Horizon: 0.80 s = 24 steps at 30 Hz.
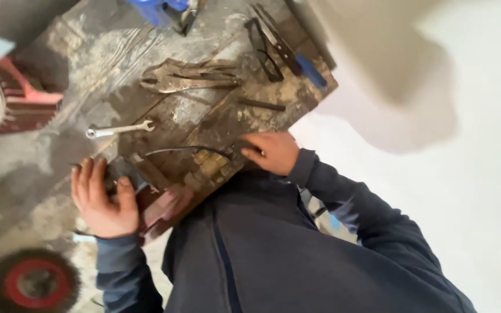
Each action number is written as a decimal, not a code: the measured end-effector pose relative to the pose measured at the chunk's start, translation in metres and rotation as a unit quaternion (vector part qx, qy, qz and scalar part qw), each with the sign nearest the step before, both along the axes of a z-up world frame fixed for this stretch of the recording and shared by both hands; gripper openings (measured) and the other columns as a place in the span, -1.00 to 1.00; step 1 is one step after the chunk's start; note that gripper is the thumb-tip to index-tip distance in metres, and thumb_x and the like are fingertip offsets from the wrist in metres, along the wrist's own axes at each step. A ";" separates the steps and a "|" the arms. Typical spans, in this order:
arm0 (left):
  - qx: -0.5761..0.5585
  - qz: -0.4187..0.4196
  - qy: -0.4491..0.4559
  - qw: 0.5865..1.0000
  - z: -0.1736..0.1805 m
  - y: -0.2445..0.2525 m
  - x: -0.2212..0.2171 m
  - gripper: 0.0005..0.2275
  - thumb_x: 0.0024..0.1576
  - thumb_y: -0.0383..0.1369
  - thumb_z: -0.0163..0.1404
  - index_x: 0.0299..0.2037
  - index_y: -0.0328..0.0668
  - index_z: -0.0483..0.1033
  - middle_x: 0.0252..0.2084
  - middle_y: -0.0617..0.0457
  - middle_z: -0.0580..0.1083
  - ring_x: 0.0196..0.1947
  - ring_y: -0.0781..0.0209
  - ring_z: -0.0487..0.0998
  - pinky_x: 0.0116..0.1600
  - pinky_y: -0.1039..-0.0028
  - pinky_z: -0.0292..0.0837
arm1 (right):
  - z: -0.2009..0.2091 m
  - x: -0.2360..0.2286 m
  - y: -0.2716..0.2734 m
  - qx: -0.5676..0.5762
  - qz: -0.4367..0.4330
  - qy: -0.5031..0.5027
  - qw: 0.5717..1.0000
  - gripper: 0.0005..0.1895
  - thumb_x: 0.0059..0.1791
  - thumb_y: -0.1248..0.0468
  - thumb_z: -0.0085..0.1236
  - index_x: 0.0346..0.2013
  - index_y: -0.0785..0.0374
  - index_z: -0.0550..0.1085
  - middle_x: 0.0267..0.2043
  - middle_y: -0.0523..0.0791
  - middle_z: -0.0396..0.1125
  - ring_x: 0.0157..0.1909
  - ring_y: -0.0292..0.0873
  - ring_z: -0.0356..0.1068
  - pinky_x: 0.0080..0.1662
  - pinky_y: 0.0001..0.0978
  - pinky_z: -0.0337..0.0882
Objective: The person carries a red electric pump to a workbench and uses a screwdriver to unscrew and remove its black cover, exposing the internal wiring and switch. They manipulate the internal components and wires, then reposition the pump and continue working on the opened housing with the screwdriver.
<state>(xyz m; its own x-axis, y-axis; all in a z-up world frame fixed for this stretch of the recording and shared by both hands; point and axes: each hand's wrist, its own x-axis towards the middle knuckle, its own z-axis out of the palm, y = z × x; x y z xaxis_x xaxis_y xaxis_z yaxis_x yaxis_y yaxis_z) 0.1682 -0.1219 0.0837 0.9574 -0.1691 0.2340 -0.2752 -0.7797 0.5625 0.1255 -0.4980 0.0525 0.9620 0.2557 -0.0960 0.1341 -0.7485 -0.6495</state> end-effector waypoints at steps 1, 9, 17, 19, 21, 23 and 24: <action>0.003 -0.016 -0.021 1.000 -0.003 0.003 0.001 -0.58 0.32 -0.31 0.03 0.34 -0.36 0.43 0.41 -0.28 0.35 0.48 -0.41 0.25 0.56 -0.08 0.12 | -0.001 -0.012 0.003 -0.021 -0.029 -0.003 0.999 -0.62 0.09 0.03 0.12 0.10 0.17 0.50 -0.14 -0.01 0.50 -0.16 0.09 0.49 -0.19 -0.11 0.46; 0.034 -0.089 -0.035 0.995 -0.004 0.007 -0.023 -0.51 0.32 -0.12 -0.02 0.34 -0.30 0.43 0.41 -0.24 0.37 0.48 -0.34 0.23 0.55 -0.20 -0.01 | -0.027 -0.136 0.089 -0.058 -0.174 -0.003 0.983 -0.67 0.06 0.04 0.11 0.01 0.15 0.48 -0.32 0.00 0.44 -0.29 0.12 0.45 -0.31 -0.02 0.41; 0.023 -0.153 -0.049 0.987 -0.028 0.028 -0.034 -0.44 0.38 0.06 -0.04 0.35 -0.29 0.44 0.45 -0.24 0.30 0.48 -0.35 0.15 0.54 -0.23 -0.03 | -0.039 -0.252 0.148 -0.046 -0.186 0.157 0.969 -0.67 0.07 -0.04 0.07 -0.07 0.12 0.44 -0.32 0.01 0.43 -0.22 0.14 0.46 -0.23 0.07 0.41; 0.078 -0.142 -0.102 0.981 -0.044 0.041 -0.030 -0.44 0.42 0.09 -0.10 0.38 -0.24 0.43 0.48 -0.19 0.25 0.51 -0.31 0.17 0.54 -0.21 0.03 | -0.045 -0.264 0.150 -0.032 -0.207 0.216 0.954 -0.61 0.03 -0.02 0.07 0.04 0.11 0.44 -0.31 0.03 0.44 -0.24 0.17 0.45 -0.25 0.10 0.40; 0.098 -0.173 -0.112 0.974 -0.056 0.058 -0.023 -0.43 0.47 0.10 -0.13 0.43 -0.23 0.35 0.50 -0.19 0.20 0.51 -0.27 0.18 0.49 -0.16 0.09 | -0.059 -0.283 0.153 -0.012 -0.237 0.176 0.956 -0.62 0.03 -0.01 0.08 0.03 0.11 0.44 -0.31 0.02 0.45 -0.21 0.16 0.46 -0.23 0.08 0.41; 0.120 -0.203 -0.124 0.964 -0.071 0.077 -0.010 -0.42 0.52 0.12 -0.16 0.49 -0.23 0.27 0.53 -0.19 0.14 0.51 -0.24 0.19 0.44 -0.12 0.16 | -0.066 -0.300 0.155 0.009 -0.266 0.132 0.955 -0.63 0.02 0.00 0.09 0.02 0.10 0.45 -0.31 0.01 0.46 -0.19 0.15 0.46 -0.20 0.06 0.42; 0.133 -0.200 -0.133 0.962 -0.082 0.088 -0.001 -0.43 0.52 0.12 -0.21 0.51 -0.17 0.21 0.56 -0.18 0.06 0.49 -0.16 0.19 0.42 -0.03 0.24 | -0.065 -0.308 0.153 0.008 -0.281 0.137 0.950 -0.62 0.01 0.00 0.10 0.02 0.11 0.44 -0.28 0.01 0.46 -0.19 0.15 0.46 -0.23 0.05 0.42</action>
<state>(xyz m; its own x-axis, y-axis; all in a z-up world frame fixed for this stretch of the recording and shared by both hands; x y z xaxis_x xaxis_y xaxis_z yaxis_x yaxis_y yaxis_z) 0.1674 -0.0341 0.0016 0.7160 -0.5987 0.3590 -0.6892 -0.6883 0.2265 -0.1822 -0.3449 -0.0125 0.8865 -0.2873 -0.3628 -0.4593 -0.6417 -0.6142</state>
